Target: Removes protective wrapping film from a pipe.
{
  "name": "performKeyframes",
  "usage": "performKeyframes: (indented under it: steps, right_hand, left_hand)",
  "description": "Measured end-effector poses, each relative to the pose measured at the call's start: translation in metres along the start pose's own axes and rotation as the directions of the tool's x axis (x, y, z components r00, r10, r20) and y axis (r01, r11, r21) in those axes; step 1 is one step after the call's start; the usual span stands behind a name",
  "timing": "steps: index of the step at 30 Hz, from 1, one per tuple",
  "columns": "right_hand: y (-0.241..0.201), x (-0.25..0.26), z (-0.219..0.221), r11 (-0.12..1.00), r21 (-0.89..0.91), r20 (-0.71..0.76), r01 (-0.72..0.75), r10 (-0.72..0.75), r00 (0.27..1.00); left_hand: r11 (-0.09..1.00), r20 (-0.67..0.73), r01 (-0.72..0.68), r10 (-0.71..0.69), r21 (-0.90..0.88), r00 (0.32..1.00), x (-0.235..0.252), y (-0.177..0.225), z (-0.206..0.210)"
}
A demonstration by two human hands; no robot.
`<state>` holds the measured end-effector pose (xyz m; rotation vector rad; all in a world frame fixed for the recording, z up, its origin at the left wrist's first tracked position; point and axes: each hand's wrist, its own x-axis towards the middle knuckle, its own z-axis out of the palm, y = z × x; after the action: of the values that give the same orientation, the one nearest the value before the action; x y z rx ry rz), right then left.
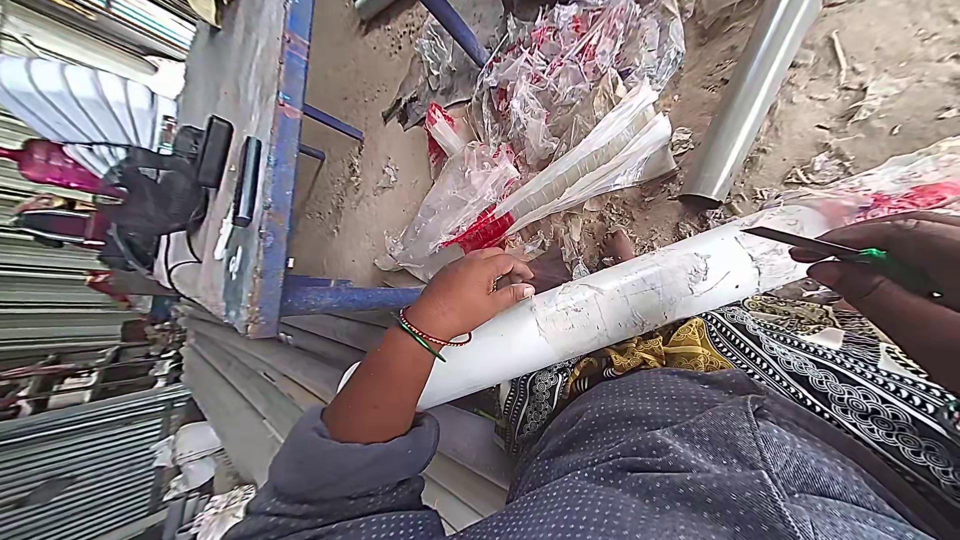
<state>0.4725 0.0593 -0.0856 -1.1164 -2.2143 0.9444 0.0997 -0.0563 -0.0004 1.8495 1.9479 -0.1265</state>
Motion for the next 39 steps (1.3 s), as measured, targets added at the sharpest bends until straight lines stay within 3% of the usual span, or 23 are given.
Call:
performKeyframes:
  steps: [5,13,17,20,21,24,27,32,39]
  right_hand:
    - [0.002,0.001,0.002,1.0,-0.002,0.013,0.02,-0.02,1.0]
    - [-0.001,0.002,0.001,0.999,0.004,0.006,0.032,-0.032,0.999]
    - [0.001,0.001,0.001,0.999,0.007,-0.012,0.043,-0.043,0.999]
    - [0.003,0.001,0.002,0.999,0.013,-0.017,0.051,-0.051,0.999]
    - [0.003,0.001,0.002,0.999,0.015,-0.014,0.052,-0.052,0.999]
    - [0.002,0.001,0.003,0.998,0.019,-0.011,0.058,-0.057,0.998]
    - [0.0,0.001,0.001,0.998,0.004,-0.02,0.056,-0.056,0.998]
    - [0.001,-0.001,0.003,0.998,0.025,-0.026,0.058,-0.058,0.998]
    - [0.0,-0.002,0.001,0.998,0.016,-0.041,0.056,-0.055,0.998]
  left_hand:
    - [0.994,0.079,0.004,0.005,-0.11,0.997,-0.004,0.002,0.01]
    - [0.992,-0.023,-0.119,0.12,0.046,0.992,-0.005,0.011,0.014]
    - [0.971,-0.082,-0.222,0.215,-0.085,0.973,-0.012,0.01,0.013]
    - [0.886,-0.159,-0.354,0.32,-0.298,0.934,-0.024,0.016,0.003]
    - [0.883,-0.196,-0.373,0.328,-0.284,0.924,-0.027,0.019,-0.002]
    - [0.962,-0.267,-0.27,0.252,-0.032,0.93,-0.03,0.02,-0.009]
    - [0.985,-0.215,-0.112,0.138,0.131,0.967,-0.027,0.011,0.002]
    - [0.997,-0.144,-0.051,0.059,0.058,0.988,-0.029,0.015,0.021]
    - [0.993,-0.185,-0.102,0.111,0.054,0.976,-0.021,0.023,0.027]
